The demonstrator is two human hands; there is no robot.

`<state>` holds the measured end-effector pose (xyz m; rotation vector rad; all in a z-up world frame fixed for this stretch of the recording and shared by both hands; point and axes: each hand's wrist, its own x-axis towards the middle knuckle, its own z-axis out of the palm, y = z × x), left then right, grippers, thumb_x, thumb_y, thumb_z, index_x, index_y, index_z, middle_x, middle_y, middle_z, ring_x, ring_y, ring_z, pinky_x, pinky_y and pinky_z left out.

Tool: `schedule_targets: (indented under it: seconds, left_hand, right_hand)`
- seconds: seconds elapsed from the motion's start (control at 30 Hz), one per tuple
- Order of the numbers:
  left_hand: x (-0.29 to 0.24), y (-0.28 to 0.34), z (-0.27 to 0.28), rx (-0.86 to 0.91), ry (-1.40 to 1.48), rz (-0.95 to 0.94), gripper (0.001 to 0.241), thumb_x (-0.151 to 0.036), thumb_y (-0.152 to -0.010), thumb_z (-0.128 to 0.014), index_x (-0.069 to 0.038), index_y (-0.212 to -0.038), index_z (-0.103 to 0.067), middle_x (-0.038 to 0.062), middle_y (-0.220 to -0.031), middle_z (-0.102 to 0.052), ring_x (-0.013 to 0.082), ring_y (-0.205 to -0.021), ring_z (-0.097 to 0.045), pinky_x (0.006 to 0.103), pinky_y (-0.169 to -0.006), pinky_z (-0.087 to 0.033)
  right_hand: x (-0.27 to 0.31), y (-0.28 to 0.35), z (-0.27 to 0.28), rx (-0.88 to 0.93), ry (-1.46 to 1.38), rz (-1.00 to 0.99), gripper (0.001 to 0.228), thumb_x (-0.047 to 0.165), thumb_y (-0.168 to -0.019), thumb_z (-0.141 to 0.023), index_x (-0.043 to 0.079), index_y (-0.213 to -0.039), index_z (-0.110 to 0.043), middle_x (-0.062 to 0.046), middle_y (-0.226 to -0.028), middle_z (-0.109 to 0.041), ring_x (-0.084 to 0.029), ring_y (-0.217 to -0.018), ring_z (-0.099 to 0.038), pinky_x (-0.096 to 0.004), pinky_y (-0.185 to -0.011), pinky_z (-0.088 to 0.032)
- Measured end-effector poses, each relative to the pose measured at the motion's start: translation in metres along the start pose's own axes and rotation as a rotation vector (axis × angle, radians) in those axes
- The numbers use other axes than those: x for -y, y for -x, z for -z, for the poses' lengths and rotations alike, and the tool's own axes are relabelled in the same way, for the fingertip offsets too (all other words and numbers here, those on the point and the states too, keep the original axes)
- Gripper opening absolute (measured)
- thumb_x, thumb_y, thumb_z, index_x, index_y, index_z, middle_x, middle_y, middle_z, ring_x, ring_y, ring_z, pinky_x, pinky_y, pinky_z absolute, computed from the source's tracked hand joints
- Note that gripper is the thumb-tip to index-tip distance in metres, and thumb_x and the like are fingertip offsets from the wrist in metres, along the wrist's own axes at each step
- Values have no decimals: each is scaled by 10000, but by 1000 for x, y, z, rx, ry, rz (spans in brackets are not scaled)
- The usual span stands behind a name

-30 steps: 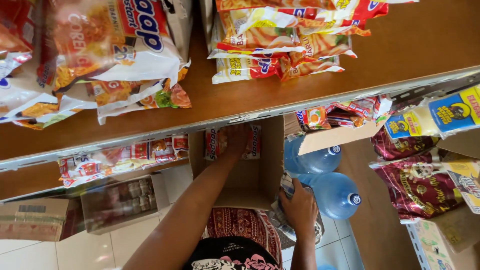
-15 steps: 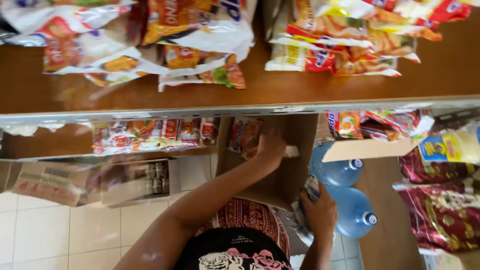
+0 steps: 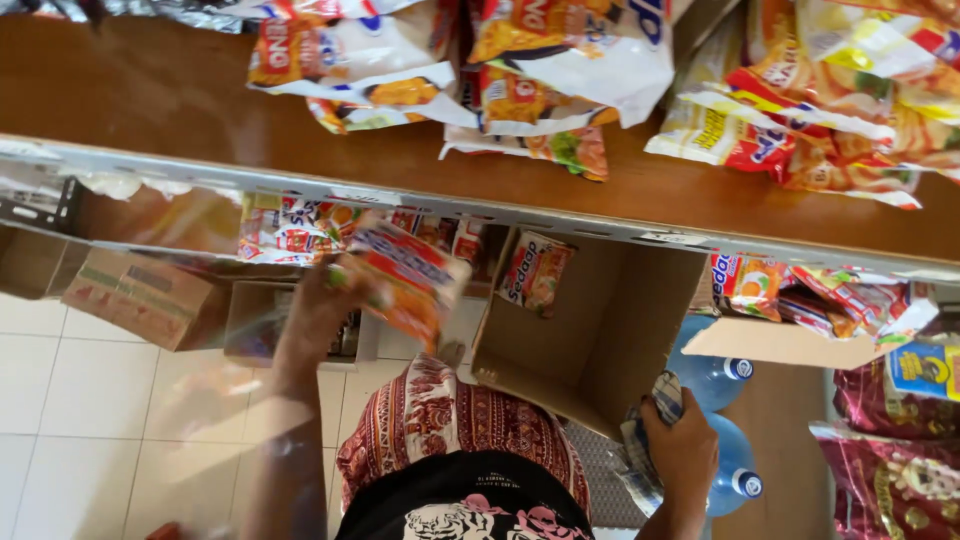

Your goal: Stocking instant noodle packets onto a shelf and into a cardboard box while wiping them with a cloth.

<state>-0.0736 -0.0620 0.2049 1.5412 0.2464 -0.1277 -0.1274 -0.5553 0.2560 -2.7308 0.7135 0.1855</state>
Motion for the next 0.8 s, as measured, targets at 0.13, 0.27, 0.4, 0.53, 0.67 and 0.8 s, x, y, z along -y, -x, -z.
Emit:
schedule_targets:
  seconds: [0.13,0.27,0.4,0.53,0.67,0.8]
  left_hand:
    - [50,-43,47,-474,328,-124,485,-144,-948,-743,-11,-1305,-442,115,-1075,-714,177,-931,-709,315,-814,-596]
    - [104,-119,83,-665,179,-278,460,-255,-1011,-757,-20,-1254,-446,189,-1073,-682,214,-923,-653,390,-784,-532]
    - [100,-134,76,-853,-499,-108,452,-336,-1009,-699,-35,-1259,-472,277,-1165,-634,378,-1035,-586,544,-929,-497]
    - [103,-135,81,-824,-623,61,463,-438,-1024,-525,-37,-1252,-477,300,-1288,-553,468,-1241,-482,640,-1044,-394]
    - [212,-172,129,-802,-1133,-122,647,-487,-1177,-471,98,-1446,-412,385,-1455,-405,603,-1361,-335,706,-1102,-267]
    - [102,-128,79,-885,-778,-48,696,-535,-1123,-485,63,-1459,-372,283,-1471,-423,480,-1409,-404,660,-1205,-242]
  right_hand:
    - [17,2,13,66,36,-18,621,490,-816,-726,137,-1324,-672,-240,-1113,-745,-467,-1079,-683,-537,-901,-533]
    - [26,5,20,54,117,-4,594,517,-847,-711,152,-1315,-677,-251,-1113,-735,-487,-1076,-663,-559,-891,-522]
    - [28,12,17,41,104,-35,605,519,-843,-702,156,-1325,-668,-259,-1101,-733,-494,-1066,-666,-567,-872,-528]
    - [30,13,10,-16,129,-3,600,545,-850,-706,155,-1306,-677,-264,-1086,-733,-499,-1058,-667,-573,-873,-525]
    - [55,13,31,-2,173,-53,602,586,-845,-705,193,-1300,-687,-266,-1058,-731,-502,-1047,-661,-578,-867,-524]
    - [51,0,36,35,167,-58,608,612,-822,-712,175,-1246,-700,-249,-1072,-731,-489,-1054,-663,-582,-857,-525]
